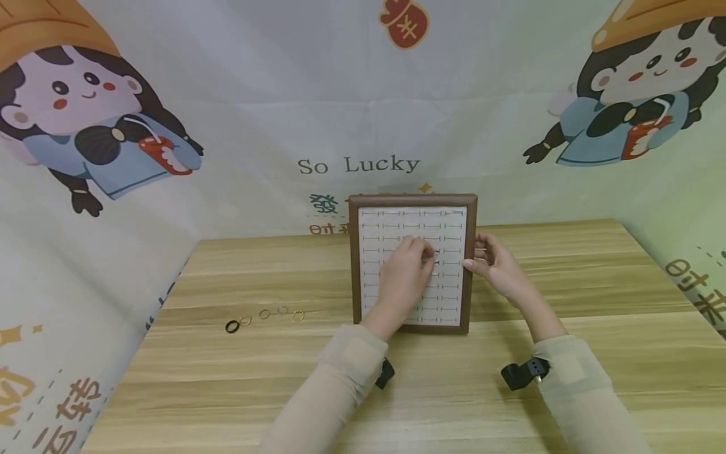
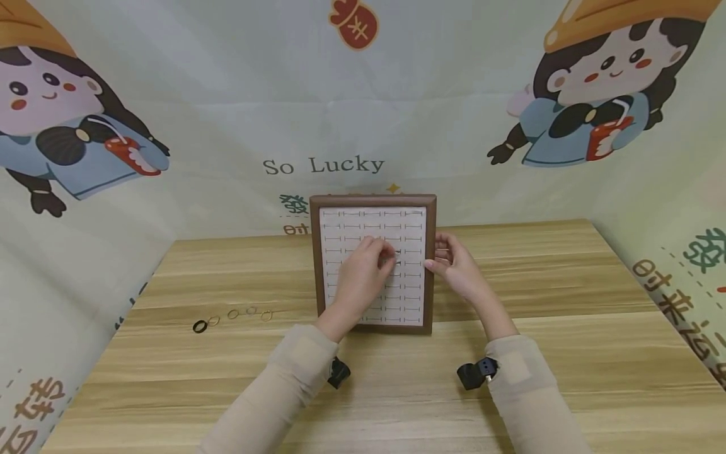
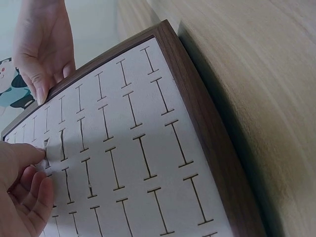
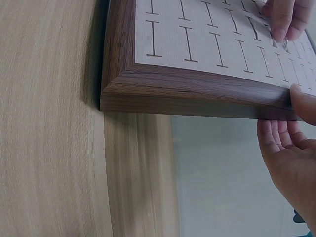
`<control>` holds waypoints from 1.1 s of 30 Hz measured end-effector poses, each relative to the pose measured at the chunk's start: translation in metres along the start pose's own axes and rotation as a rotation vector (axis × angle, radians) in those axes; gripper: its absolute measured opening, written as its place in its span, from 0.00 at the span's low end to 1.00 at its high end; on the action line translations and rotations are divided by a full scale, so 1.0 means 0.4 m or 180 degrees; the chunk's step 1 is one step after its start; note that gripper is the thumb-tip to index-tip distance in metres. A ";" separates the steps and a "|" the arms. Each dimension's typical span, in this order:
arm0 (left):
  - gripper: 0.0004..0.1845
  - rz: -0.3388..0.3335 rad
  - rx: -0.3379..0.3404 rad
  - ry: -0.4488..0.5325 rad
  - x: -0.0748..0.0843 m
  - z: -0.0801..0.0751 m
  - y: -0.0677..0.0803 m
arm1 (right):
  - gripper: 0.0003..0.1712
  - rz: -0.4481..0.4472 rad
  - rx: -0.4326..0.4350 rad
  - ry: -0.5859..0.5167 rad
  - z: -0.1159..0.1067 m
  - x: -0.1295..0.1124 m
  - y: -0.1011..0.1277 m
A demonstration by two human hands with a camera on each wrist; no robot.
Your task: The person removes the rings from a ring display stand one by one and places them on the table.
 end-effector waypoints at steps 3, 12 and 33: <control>0.03 -0.0055 -0.0013 0.0091 -0.003 0.002 -0.001 | 0.36 0.0002 0.0005 0.0001 0.000 -0.001 0.001; 0.02 -0.0068 0.0064 0.0382 -0.010 0.003 0.003 | 0.35 -0.0038 0.0030 0.0006 0.001 -0.002 0.001; 0.05 -0.0135 0.0163 0.0587 -0.014 -0.017 0.001 | 0.36 -0.0010 0.0017 0.0032 0.002 0.000 0.000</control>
Point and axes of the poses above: each hand's wrist, its own y-axis away from the middle knuckle, its own z-axis out of the palm, x = y × z, the point moved 1 cm from there along -y, towards the middle knuckle, and after that the axes turned 5 degrees about x, right-handed, at the moved point
